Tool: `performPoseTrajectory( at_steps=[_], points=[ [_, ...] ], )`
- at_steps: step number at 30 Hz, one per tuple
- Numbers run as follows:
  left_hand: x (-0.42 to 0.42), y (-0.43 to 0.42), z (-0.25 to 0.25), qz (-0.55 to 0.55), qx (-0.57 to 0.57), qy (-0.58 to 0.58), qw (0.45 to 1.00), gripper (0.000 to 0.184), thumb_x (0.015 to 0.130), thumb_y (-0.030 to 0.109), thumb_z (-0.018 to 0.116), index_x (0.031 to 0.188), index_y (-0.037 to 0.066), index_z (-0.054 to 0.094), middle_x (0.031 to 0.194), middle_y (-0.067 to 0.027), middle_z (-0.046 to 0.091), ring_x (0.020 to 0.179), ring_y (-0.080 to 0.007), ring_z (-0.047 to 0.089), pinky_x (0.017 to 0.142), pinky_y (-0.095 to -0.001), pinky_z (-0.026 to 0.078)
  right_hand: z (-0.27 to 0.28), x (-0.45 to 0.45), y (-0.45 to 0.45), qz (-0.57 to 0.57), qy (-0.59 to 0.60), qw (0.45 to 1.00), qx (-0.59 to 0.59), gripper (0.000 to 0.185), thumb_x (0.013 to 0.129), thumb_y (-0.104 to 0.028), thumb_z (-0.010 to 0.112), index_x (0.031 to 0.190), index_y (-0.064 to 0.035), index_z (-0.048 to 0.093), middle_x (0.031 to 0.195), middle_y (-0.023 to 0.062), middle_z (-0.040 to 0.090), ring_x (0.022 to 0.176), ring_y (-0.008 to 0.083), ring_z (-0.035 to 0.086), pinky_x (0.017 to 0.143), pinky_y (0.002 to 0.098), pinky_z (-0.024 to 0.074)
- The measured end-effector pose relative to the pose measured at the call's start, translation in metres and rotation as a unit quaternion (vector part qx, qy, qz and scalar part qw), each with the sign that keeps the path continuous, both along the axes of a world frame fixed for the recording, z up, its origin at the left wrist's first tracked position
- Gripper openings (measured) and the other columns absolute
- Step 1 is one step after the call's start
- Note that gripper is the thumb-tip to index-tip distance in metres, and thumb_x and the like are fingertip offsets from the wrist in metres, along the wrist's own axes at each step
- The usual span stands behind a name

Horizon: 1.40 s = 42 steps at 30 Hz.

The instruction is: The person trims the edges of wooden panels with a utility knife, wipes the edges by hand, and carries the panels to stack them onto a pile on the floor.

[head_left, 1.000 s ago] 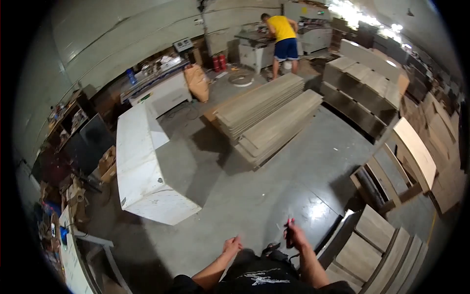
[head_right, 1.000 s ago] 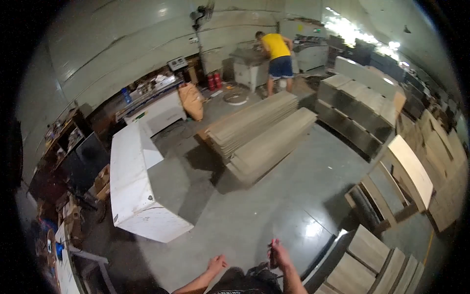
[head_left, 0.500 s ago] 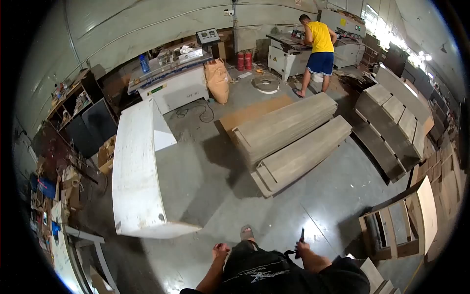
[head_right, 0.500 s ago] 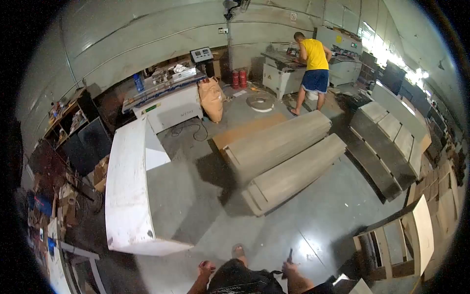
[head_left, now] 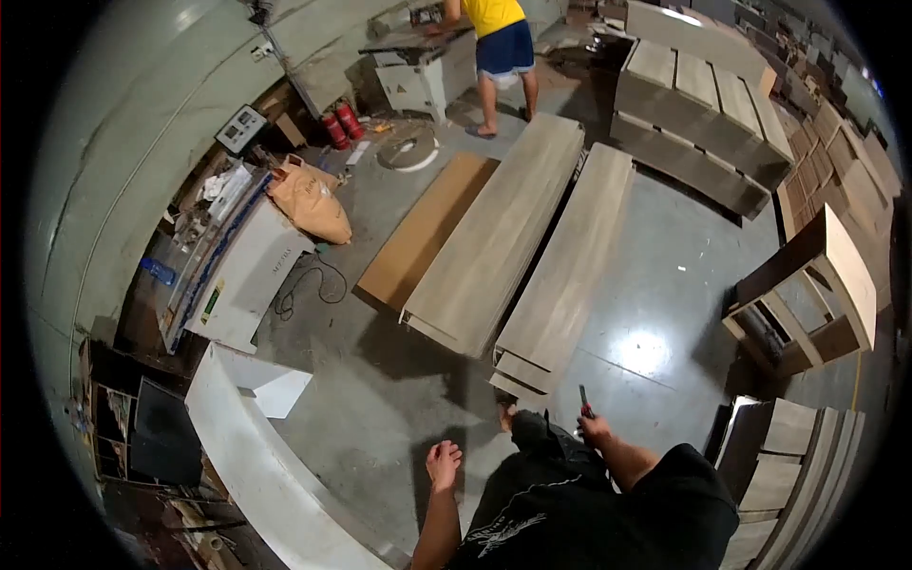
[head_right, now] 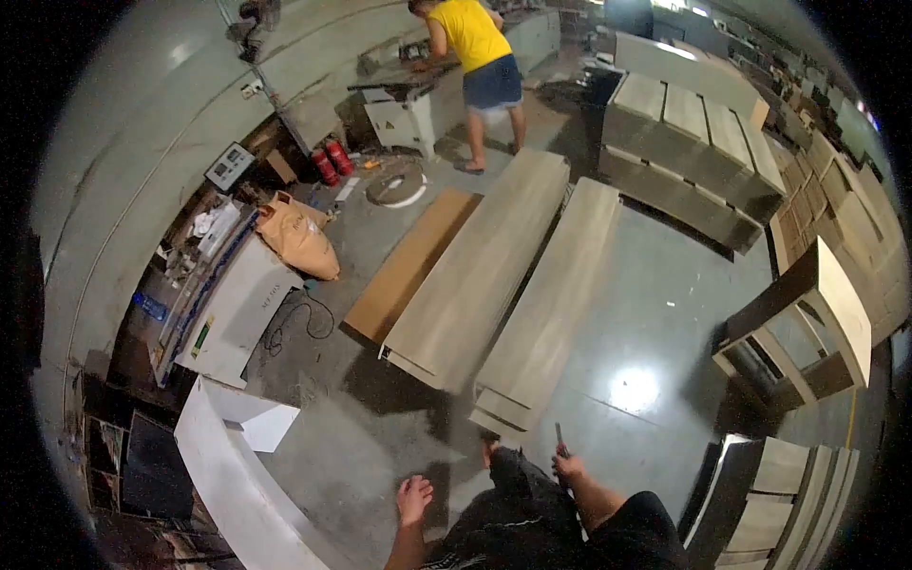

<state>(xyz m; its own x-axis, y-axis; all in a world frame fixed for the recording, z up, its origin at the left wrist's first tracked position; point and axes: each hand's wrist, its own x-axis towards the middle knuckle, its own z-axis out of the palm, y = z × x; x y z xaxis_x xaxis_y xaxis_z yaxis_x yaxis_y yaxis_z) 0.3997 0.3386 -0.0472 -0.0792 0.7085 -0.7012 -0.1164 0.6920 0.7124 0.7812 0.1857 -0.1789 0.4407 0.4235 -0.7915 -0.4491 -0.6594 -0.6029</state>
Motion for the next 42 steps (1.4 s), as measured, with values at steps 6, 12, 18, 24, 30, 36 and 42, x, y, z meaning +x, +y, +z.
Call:
performPoseTrajectory(
  at_steps=[6, 12, 18, 24, 30, 36, 42],
  points=[
    [-0.002, 0.077, -0.02, -0.086, -0.065, -0.034, 0.994, 0.029, 0.1, 0.028, 0.064, 0.116, 0.004, 0.061, 0.092, -0.007, 0.067, 0.071, -0.0146, 0.062, 0.055, -0.0299, 0.044, 0.042, -0.01, 0.19, 0.059, -0.063, 0.996, 0.016, 0.026, 0.094, -0.026, 0.067, 0.103, -0.0022, 0.063, 0.083, 0.0051, 0.064, 0.067, 0.017, 0.061, 0.061, 0.0335, 0.05],
    [0.017, 0.146, -0.055, -0.224, -0.091, 0.019, 0.97, 0.029, 0.1, 0.03, 0.063, 0.11, 0.002, 0.064, 0.094, -0.0105, 0.073, 0.073, -0.0158, 0.069, 0.061, -0.0287, 0.051, 0.109, -0.015, 0.25, -0.013, -0.058, 0.997, 0.046, 0.024, 0.094, -0.026, 0.067, 0.103, -0.005, 0.061, 0.084, 0.0039, 0.064, 0.066, 0.0149, 0.061, 0.058, 0.0313, 0.0478],
    [0.03, 0.25, -0.061, -0.311, -0.052, 0.079, 0.946, 0.033, 0.102, 0.032, 0.059, 0.107, 0.0, 0.066, 0.095, -0.0084, 0.074, 0.08, -0.015, 0.07, 0.074, -0.029, 0.055, 0.096, -0.035, 0.177, -0.089, -0.083, 0.986, -0.111, 0.022, 0.085, -0.021, 0.077, 0.09, -0.0026, 0.066, 0.072, 0.0034, 0.062, 0.061, 0.0152, 0.059, 0.055, 0.0318, 0.0465],
    [-0.003, 0.324, -0.083, -0.404, 0.004, 0.188, 0.895, 0.035, 0.099, 0.033, 0.058, 0.109, 0.001, 0.068, 0.099, -0.0119, 0.075, 0.089, -0.0239, 0.071, 0.083, -0.0352, 0.055, 0.103, -0.065, 0.192, -0.177, -0.027, 0.98, -0.093, 0.02, 0.085, -0.017, 0.074, 0.089, -0.0004, 0.066, 0.072, 0.0045, 0.062, 0.061, 0.0154, 0.059, 0.056, 0.0318, 0.0468],
    [0.019, 0.43, -0.054, -0.457, 0.079, 0.301, 0.834, 0.039, 0.094, 0.037, 0.062, 0.113, 0.004, 0.068, 0.119, -0.0211, 0.069, 0.114, -0.0366, 0.064, 0.097, -0.0425, 0.05, 0.082, -0.062, 0.257, -0.124, -0.044, 0.989, -0.068, 0.03, 0.086, -0.025, 0.069, 0.103, -0.0006, 0.07, 0.088, 0.0097, 0.069, 0.075, 0.023, 0.067, 0.061, 0.0373, 0.0496],
    [0.067, 0.564, -0.132, -0.472, 0.2, 0.396, 0.762, 0.053, 0.093, 0.045, 0.062, 0.126, 0.002, 0.061, 0.125, -0.0224, 0.064, 0.12, -0.0381, 0.059, 0.103, -0.0464, 0.047, 0.045, -0.054, 0.366, -0.142, -0.059, 0.988, -0.029, 0.034, 0.088, -0.023, 0.069, 0.111, 0.0019, 0.068, 0.097, 0.0113, 0.071, 0.081, 0.024, 0.069, 0.071, 0.0367, 0.0535],
    [0.113, 0.615, -0.172, -0.54, -0.034, 0.29, 0.79, 0.068, 0.094, 0.056, 0.055, 0.132, -0.001, 0.058, 0.131, -0.0277, 0.061, 0.125, -0.0418, 0.056, 0.105, -0.0482, 0.046, 0.054, -0.065, 0.487, -0.124, -0.044, 0.99, -0.061, 0.041, 0.09, -0.03, 0.07, 0.118, -0.0003, 0.07, 0.101, 0.0096, 0.072, 0.086, 0.021, 0.07, 0.075, 0.037, 0.0538]
  ],
)
